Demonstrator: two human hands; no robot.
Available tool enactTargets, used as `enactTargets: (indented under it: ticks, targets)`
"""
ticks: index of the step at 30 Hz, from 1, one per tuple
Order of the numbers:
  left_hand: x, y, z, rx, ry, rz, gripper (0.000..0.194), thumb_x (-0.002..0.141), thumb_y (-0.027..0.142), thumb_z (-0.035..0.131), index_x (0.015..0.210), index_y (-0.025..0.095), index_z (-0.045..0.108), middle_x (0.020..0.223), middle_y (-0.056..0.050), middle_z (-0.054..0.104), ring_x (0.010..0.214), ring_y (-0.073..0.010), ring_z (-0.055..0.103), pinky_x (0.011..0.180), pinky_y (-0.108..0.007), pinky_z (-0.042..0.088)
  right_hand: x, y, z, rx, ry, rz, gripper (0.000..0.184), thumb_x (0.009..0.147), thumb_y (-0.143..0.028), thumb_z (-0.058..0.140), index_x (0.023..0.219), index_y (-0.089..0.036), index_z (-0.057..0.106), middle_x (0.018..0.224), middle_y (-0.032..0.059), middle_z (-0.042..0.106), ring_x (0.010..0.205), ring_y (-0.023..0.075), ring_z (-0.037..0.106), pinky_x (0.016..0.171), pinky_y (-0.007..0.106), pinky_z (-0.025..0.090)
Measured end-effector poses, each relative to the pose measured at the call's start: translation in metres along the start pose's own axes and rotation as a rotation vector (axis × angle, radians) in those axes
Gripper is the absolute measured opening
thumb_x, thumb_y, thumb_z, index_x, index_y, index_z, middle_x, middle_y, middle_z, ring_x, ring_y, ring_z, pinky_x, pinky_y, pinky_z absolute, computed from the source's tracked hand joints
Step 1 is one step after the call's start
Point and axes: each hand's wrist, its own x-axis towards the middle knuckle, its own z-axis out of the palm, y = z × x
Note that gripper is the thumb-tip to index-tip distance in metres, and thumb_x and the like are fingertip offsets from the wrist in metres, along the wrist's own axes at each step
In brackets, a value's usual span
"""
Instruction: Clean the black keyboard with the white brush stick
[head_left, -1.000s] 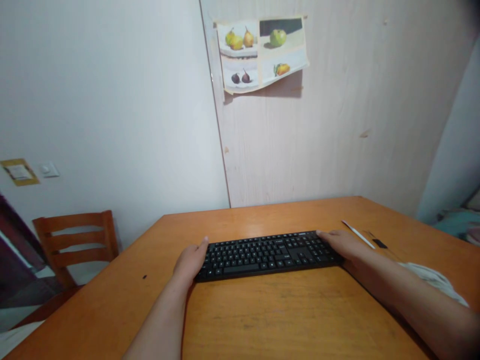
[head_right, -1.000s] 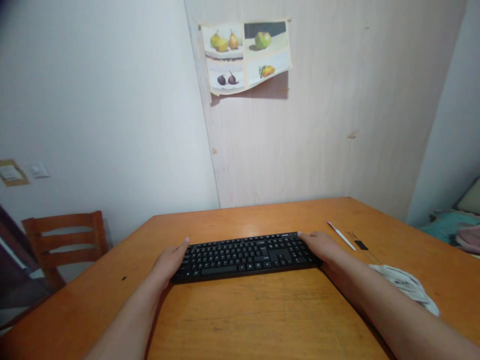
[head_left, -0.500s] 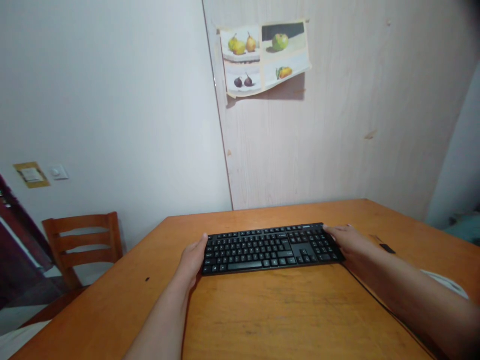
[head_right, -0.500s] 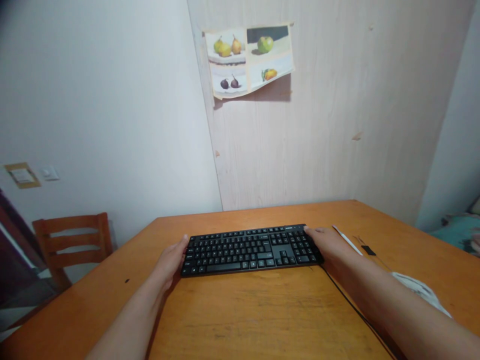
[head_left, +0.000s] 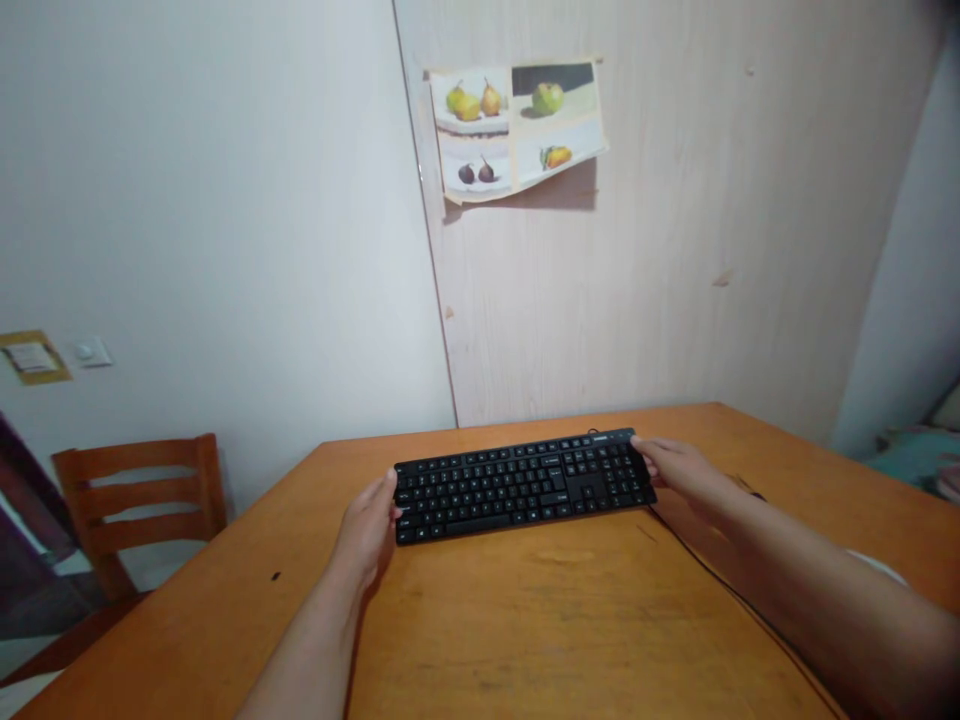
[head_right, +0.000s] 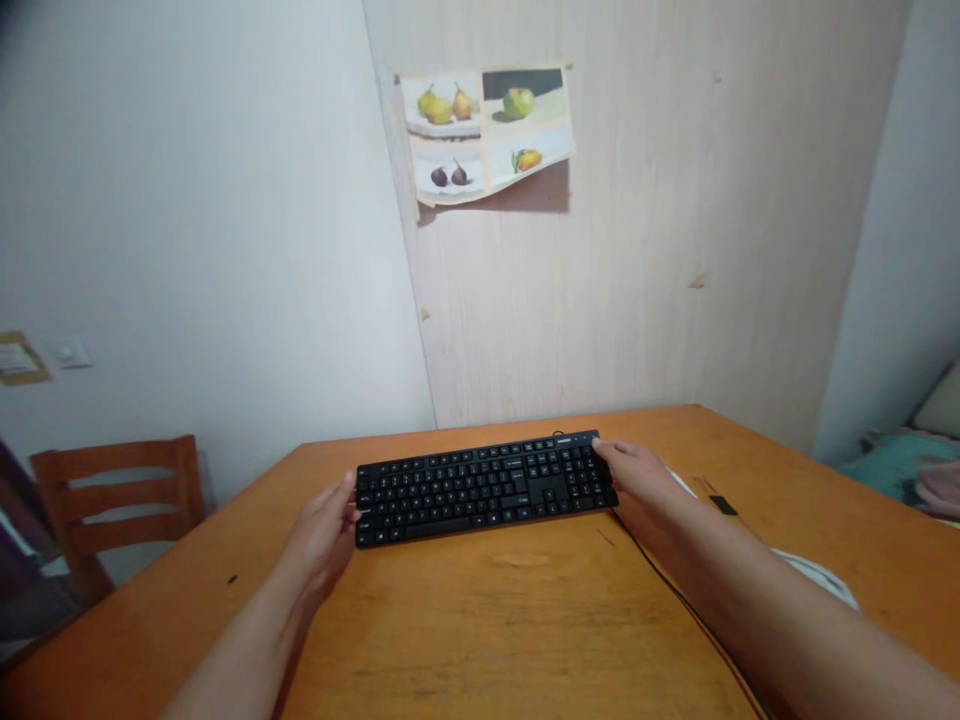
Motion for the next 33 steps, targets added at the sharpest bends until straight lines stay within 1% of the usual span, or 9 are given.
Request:
enactTargets:
  ticks: [2,5,9,12,15,19,23,27,33]
  targets:
    - [0.001,0.001,-0.001,0.007,0.007,0.020,0.062,0.069,0.070,0.070,0.094,0.013,0.070,0.077,-0.004,0.066,0.058,-0.0116,0.053,0.052,-0.022,0.036,0.001,0.001,0.000,0.042,0.000,0.009,0.031,0.078,-0.049,0.065,0.074,-0.019,0.066,0.062,0.0027,0.062,0.059,0.0159,0.057,0.053,0.026,0.046]
    - [0.001,0.005,-0.001,0.011,0.010,0.034,0.064,0.068,0.071,0.069,0.097,0.014,0.070,0.082,-0.004,0.067,0.063,-0.0127,0.056,0.056,-0.023,0.040,0.003,0.001,0.000,0.110,0.004,0.018,0.030,0.077,-0.048,0.068,0.075,-0.018,0.067,0.066,0.0036,0.064,0.062,0.0159,0.058,0.056,0.026,0.049]
    - [-0.002,0.012,0.000,0.009,0.024,0.050,0.063,0.067,0.071,0.070,0.096,0.015,0.070,0.086,-0.005,0.068,0.068,-0.0140,0.058,0.062,-0.025,0.043,0.004,0.000,0.001,0.168,0.016,0.000,0.031,0.075,-0.048,0.071,0.079,-0.017,0.068,0.072,0.0042,0.066,0.066,0.0157,0.060,0.061,0.026,0.052]
    - [-0.006,0.019,0.002,0.004,0.028,0.056,0.063,0.065,0.071,0.071,0.093,0.015,0.070,0.085,-0.004,0.068,0.071,-0.0150,0.058,0.064,-0.025,0.044,0.003,0.001,0.001,0.188,0.014,0.001,0.031,0.075,-0.047,0.072,0.083,-0.017,0.069,0.078,0.0053,0.068,0.072,0.0165,0.063,0.066,0.026,0.054]
    - [-0.009,0.022,0.004,0.011,0.027,0.073,0.059,0.066,0.069,0.072,0.091,0.015,0.070,0.082,-0.003,0.067,0.072,-0.0149,0.057,0.066,-0.025,0.043,0.002,0.003,-0.001,0.204,-0.004,0.003,0.029,0.079,-0.047,0.069,0.085,-0.019,0.069,0.083,0.0048,0.069,0.077,0.0166,0.064,0.070,0.025,0.055]
    - [-0.009,0.021,0.005,0.014,0.021,0.095,0.056,0.069,0.066,0.072,0.092,0.016,0.070,0.085,-0.004,0.068,0.076,-0.0153,0.057,0.070,-0.025,0.043,-0.001,0.003,-0.004,0.208,-0.025,-0.028,0.028,0.083,-0.048,0.066,0.085,-0.020,0.069,0.083,0.0034,0.070,0.081,0.0166,0.065,0.076,0.025,0.056]
    - [-0.005,0.018,0.002,0.018,0.026,0.093,0.057,0.068,0.067,0.072,0.093,0.015,0.070,0.089,-0.005,0.068,0.077,-0.0164,0.058,0.073,-0.028,0.045,-0.005,0.000,-0.003,0.240,-0.012,-0.027,0.027,0.080,-0.047,0.070,0.088,-0.021,0.071,0.089,0.0038,0.072,0.087,0.0184,0.067,0.082,0.028,0.057]
    - [-0.004,0.017,0.001,0.010,0.029,0.105,0.057,0.068,0.066,0.073,0.093,0.015,0.070,0.088,-0.005,0.068,0.077,-0.0169,0.059,0.073,-0.029,0.045,-0.009,-0.001,-0.002,0.262,0.003,-0.029,0.030,0.078,-0.049,0.072,0.089,-0.020,0.072,0.090,0.0045,0.074,0.089,0.0201,0.069,0.086,0.032,0.058]
    - [-0.005,0.018,0.002,-0.025,0.067,0.119,0.054,0.068,0.065,0.074,0.092,0.016,0.069,0.084,-0.002,0.066,0.075,-0.0153,0.057,0.074,-0.028,0.045,-0.012,0.001,0.001,0.285,0.030,-0.033,0.030,0.079,-0.048,0.071,0.091,-0.021,0.071,0.100,0.0050,0.074,0.098,0.0209,0.069,0.093,0.033,0.055]
